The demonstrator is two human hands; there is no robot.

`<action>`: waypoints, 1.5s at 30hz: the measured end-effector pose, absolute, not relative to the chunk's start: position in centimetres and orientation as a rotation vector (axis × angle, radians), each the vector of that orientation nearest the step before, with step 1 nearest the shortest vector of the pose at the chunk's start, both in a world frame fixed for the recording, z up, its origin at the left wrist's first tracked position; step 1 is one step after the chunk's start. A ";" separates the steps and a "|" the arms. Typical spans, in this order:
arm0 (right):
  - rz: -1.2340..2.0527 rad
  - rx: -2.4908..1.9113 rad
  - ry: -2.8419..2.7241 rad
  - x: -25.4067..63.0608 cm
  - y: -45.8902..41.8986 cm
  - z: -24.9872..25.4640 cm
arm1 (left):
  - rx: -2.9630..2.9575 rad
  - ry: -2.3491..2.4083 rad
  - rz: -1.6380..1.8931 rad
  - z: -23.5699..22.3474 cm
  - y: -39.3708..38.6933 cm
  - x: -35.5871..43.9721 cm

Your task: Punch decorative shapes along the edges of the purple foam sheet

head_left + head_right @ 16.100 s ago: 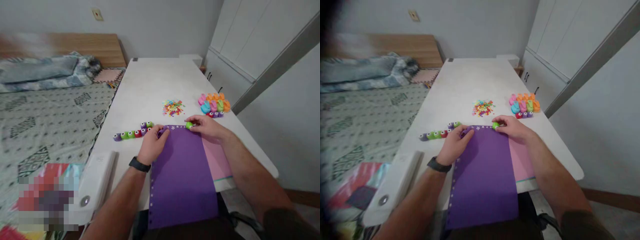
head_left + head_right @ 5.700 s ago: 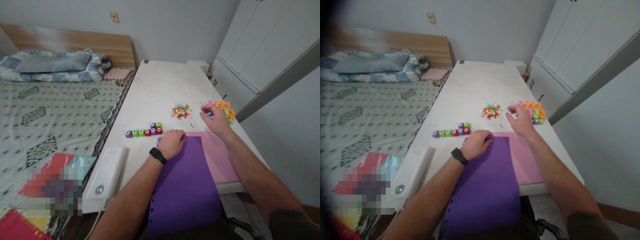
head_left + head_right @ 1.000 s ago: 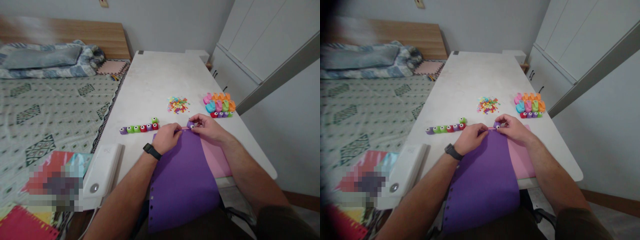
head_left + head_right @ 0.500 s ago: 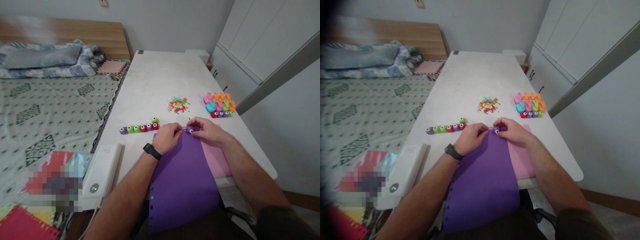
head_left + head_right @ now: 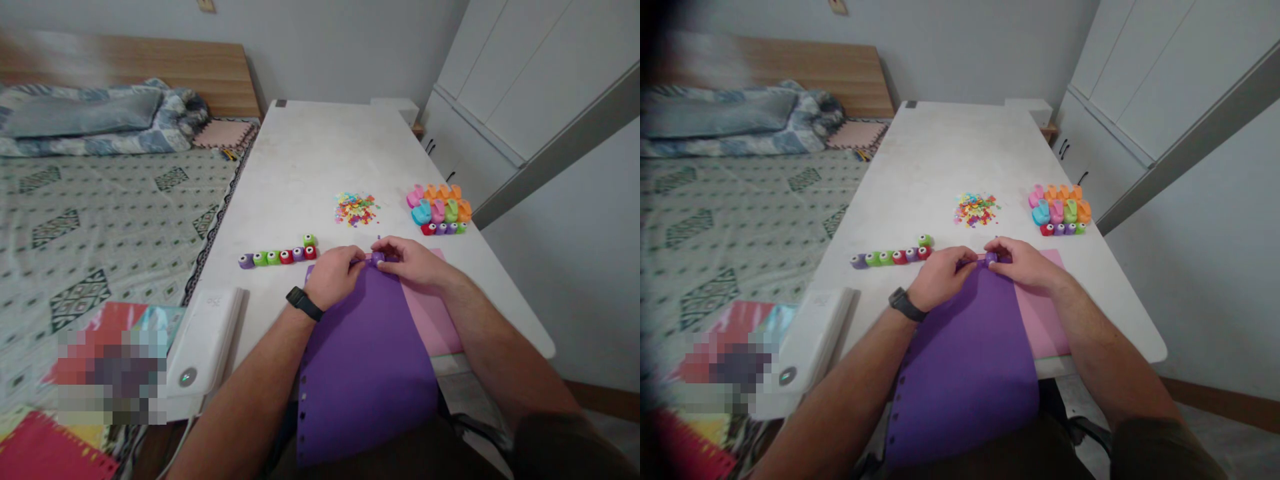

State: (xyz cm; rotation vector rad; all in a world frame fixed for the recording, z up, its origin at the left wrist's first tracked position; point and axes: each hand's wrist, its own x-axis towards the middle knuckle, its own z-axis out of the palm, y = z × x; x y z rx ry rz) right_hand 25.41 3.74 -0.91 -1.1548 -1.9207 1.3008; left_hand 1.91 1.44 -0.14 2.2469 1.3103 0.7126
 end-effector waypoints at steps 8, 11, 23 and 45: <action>1.245 -1.178 -1.983 25.6 3.9 -0.8 | 2.256 1.293 0.717 0.2 1.3 2.0; 1.222 -1.201 -2.005 25.7 3.9 -0.7 | 2.253 1.286 0.722 0.2 1.3 2.0; 1.240 -1.193 -2.081 25.5 3.7 0.4 | 2.253 1.255 0.768 0.4 1.3 2.0; 1.321 -1.177 -2.036 25.6 3.7 1.1 | 2.246 1.265 0.776 0.6 1.2 2.2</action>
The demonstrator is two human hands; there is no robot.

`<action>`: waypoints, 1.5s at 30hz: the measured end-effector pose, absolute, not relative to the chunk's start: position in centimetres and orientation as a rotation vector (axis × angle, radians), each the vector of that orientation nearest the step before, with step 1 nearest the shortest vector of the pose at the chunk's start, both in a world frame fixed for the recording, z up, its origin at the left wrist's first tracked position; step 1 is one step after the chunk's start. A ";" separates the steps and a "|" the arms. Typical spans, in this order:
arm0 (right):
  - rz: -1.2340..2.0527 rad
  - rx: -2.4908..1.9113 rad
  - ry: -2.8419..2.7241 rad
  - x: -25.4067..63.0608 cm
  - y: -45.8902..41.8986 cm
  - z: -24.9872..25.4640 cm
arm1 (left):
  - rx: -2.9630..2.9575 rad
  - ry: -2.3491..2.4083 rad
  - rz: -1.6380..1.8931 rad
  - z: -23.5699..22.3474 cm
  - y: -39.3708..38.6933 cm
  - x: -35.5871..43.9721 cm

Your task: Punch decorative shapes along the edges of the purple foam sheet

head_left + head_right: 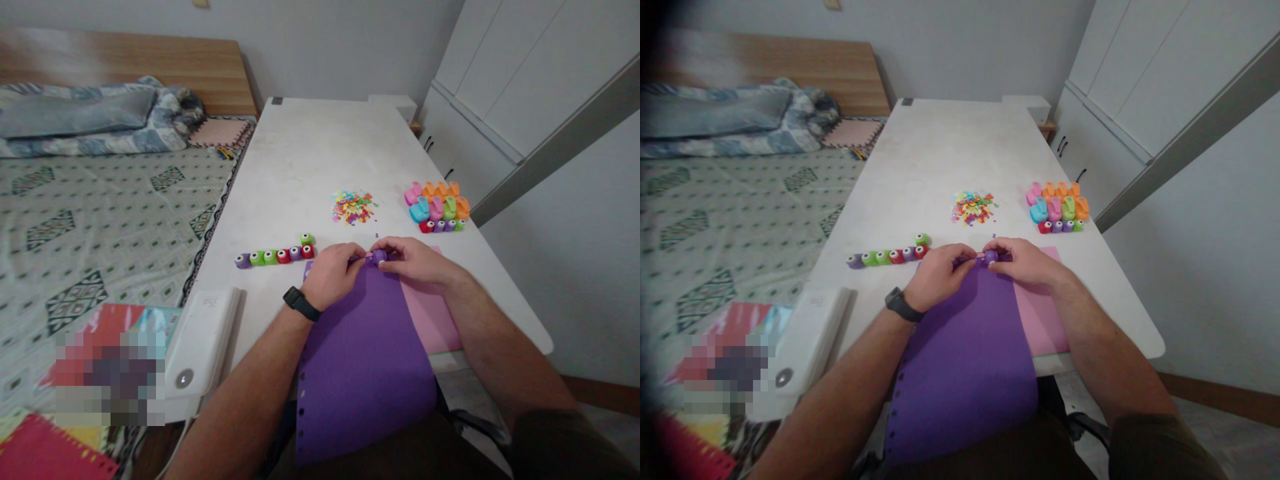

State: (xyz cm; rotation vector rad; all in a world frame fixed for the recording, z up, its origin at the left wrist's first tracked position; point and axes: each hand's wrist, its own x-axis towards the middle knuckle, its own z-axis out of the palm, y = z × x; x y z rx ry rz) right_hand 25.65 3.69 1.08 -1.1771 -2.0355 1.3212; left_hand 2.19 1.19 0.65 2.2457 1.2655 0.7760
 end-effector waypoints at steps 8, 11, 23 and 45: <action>1.307 -1.199 -2.043 25.6 3.7 1.1 | 2.245 1.270 0.765 0.8 1.2 2.2; 1.290 -1.230 -2.052 25.5 3.6 1.1 | 2.248 1.267 0.762 0.8 1.1 2.2; 1.219 -1.274 -2.066 25.3 3.7 0.5 | 2.233 1.264 0.757 0.7 1.1 2.3; 1.032 -1.271 -2.181 24.2 2.6 1.5 | 2.351 1.257 0.557 1.4 1.9 3.6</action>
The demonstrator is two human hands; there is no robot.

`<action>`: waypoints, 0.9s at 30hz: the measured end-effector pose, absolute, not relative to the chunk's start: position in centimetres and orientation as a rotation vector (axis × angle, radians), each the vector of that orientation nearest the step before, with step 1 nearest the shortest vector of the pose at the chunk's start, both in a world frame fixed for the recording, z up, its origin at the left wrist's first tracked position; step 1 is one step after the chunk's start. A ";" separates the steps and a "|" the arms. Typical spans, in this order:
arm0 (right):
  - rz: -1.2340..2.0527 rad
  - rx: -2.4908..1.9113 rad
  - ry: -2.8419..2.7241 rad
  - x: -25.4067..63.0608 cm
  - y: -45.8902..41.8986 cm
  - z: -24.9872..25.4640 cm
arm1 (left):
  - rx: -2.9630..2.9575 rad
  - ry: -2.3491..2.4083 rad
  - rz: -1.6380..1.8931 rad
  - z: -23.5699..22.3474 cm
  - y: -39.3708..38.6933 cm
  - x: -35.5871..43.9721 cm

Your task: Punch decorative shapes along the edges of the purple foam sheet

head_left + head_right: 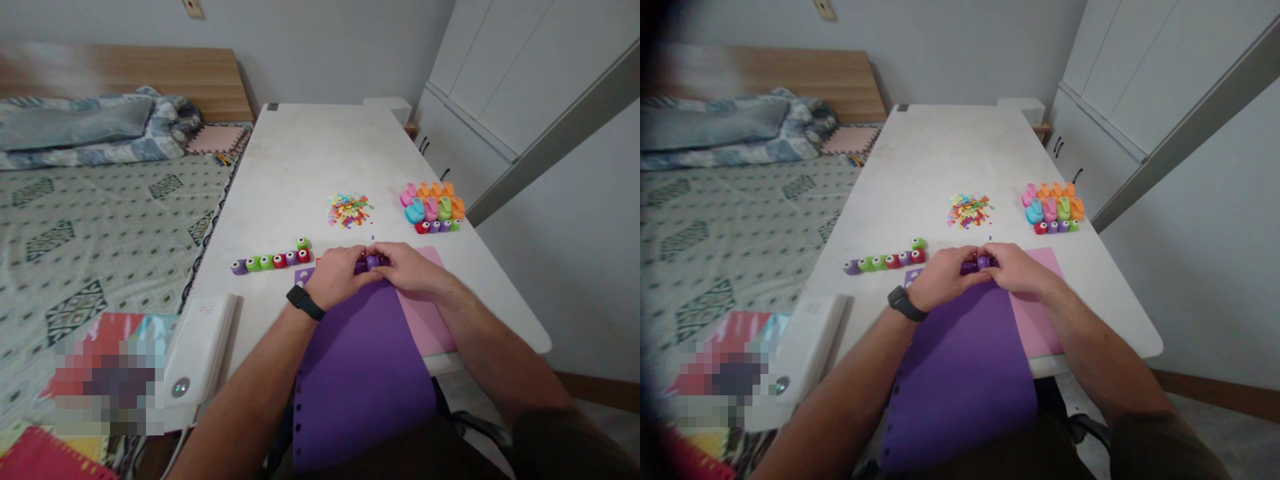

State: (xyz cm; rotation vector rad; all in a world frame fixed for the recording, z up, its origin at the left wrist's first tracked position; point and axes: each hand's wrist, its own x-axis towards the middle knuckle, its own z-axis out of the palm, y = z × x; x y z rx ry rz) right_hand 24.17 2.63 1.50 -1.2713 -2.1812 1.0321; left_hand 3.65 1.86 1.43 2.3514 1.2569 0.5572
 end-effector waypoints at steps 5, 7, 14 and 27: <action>1.000 -1.267 -2.210 24.1 2.5 1.5 | 2.346 1.229 0.522 1.2 2.0 3.6; 0.999 -1.266 -2.221 24.0 2.5 1.5 | 2.356 1.229 0.505 1.1 2.0 3.6; 0.978 -1.275 -2.246 23.8 2.6 1.2 | 2.368 1.260 0.461 1.3 1.8 3.6; 0.981 -1.272 -2.210 24.1 2.9 1.1 | 2.347 1.272 0.562 0.7 1.8 2.8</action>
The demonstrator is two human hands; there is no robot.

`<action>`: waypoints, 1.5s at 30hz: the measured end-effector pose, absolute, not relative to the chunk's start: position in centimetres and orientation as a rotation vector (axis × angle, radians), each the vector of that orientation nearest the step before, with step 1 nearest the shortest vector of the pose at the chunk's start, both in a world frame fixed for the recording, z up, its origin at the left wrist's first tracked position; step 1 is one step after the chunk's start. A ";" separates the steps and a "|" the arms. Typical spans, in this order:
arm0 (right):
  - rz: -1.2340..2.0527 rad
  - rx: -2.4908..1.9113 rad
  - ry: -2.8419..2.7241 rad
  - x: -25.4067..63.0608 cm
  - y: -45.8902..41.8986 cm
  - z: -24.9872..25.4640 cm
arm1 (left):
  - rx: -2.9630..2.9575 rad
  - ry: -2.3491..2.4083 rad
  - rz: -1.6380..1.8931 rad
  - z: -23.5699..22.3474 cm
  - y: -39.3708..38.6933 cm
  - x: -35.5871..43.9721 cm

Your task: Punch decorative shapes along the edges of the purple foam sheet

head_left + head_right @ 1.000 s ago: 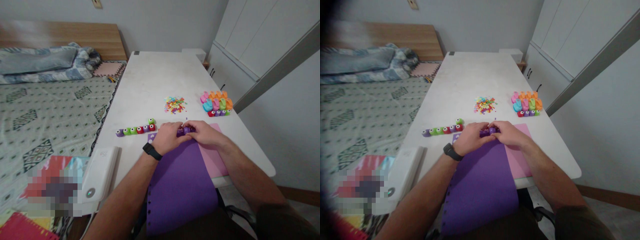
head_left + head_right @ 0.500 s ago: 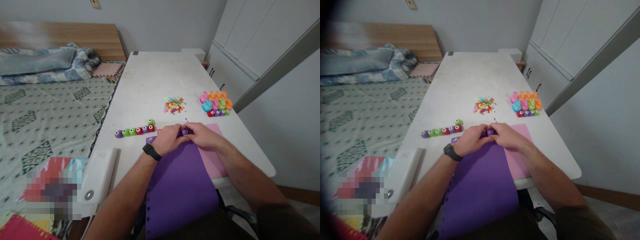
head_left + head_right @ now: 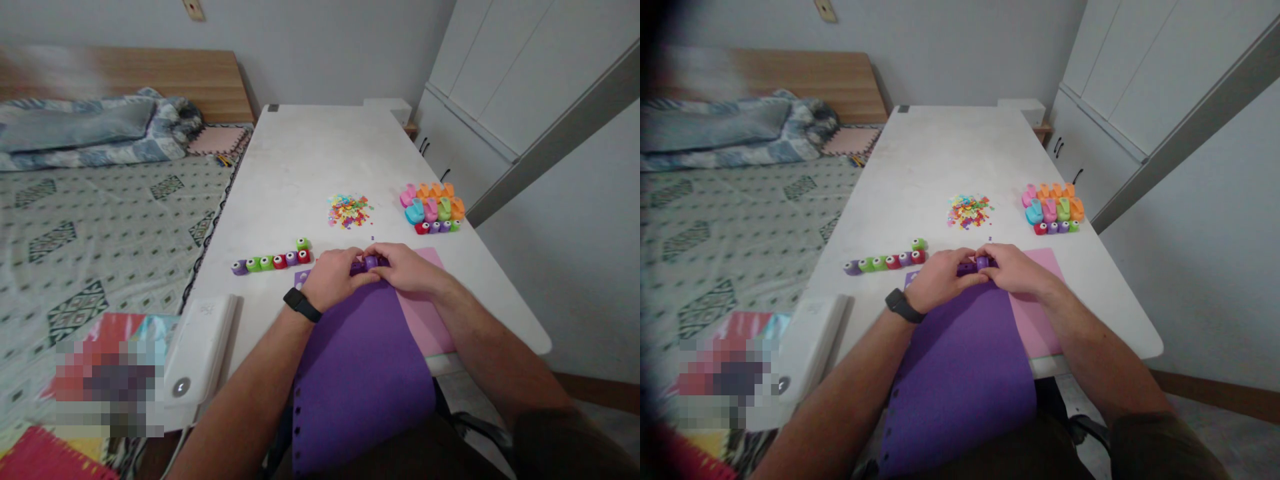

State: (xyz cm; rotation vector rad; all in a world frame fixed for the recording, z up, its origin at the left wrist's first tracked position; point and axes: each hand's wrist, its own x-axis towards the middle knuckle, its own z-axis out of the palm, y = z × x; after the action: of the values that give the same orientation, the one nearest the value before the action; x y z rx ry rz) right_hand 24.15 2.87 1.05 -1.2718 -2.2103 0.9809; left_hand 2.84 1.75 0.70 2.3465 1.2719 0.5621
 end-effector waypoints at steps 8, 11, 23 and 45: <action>0.991 -1.288 -2.167 24.6 3.2 1.2 | 2.399 1.299 0.549 0.4 1.6 2.0; 1.014 -1.251 -2.133 24.6 3.2 1.1 | 2.384 1.310 0.561 0.2 1.7 2.0; 1.269 -1.198 -1.453 24.5 4.3 -0.8 | 2.387 1.323 0.563 0.1 1.6 1.9; 1.221 -1.226 -1.157 24.9 5.8 -1.4 | 2.396 1.326 0.528 0.1 1.4 2.0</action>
State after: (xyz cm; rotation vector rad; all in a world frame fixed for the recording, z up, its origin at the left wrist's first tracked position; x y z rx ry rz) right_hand 24.95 5.82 -1.41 -1.2256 -1.1572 1.2205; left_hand 1.97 1.37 0.13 2.3959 1.3259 0.5284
